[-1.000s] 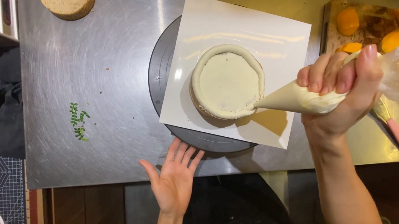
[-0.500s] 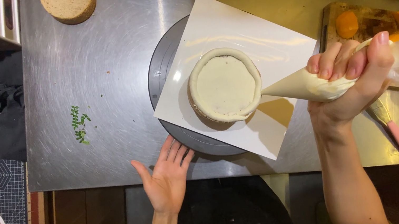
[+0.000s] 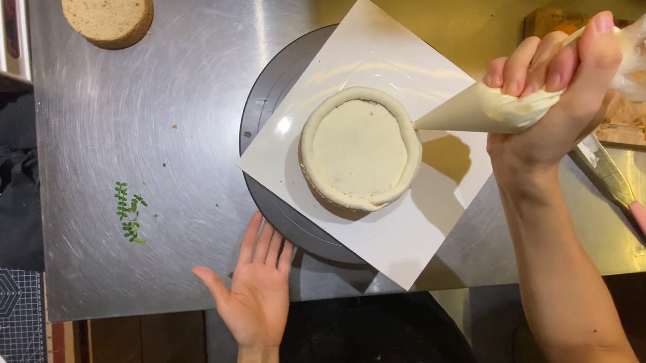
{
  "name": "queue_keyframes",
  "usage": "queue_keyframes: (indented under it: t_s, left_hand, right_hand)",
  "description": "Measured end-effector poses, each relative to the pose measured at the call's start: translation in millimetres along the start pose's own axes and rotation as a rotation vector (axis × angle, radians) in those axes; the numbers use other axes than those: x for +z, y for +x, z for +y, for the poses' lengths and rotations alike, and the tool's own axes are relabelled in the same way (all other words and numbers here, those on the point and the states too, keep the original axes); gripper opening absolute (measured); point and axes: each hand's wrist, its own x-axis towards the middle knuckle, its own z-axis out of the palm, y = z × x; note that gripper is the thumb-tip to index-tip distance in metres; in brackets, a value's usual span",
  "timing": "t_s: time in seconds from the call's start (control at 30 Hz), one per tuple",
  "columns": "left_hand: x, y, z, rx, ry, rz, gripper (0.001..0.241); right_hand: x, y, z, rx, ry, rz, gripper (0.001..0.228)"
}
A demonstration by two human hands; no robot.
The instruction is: The person spreads cream on a cake with a palette knife, places another cake layer on top, and pipes cream onto it using a piping bag. After smoothing the cream and piping a raised border around the edge, the person places sliced fruit into the center of the cake.
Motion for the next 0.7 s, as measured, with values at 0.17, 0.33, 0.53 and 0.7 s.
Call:
queue_keyframes:
  t_s: [0.17, 0.33, 0.53, 0.7]
  left_hand:
    - [7.9, 3.2, 4.9, 0.016, -0.011, 0.003, 0.113]
    - [-5.7, 4.4, 5.4, 0.011, 0.057, -0.011, 0.103]
    - [-37.9, -22.5, -51.1, 0.244, 0.696, 0.328, 0.026]
    - [41.9, -116.0, -119.2, -0.766, 0.322, -0.624, 0.058]
  right_hand:
    - [-7.1, 11.3, 7.9, -0.038, 0.11, 0.013, 0.057]
    - [-28.3, -8.3, -41.9, -0.091, 0.128, 0.115, 0.039]
    - [-55.5, -96.6, -142.7, -0.256, -0.371, 0.382, 0.029]
    - [-70.3, -197.8, -192.9, -0.255, -1.285, -0.089, 0.037]
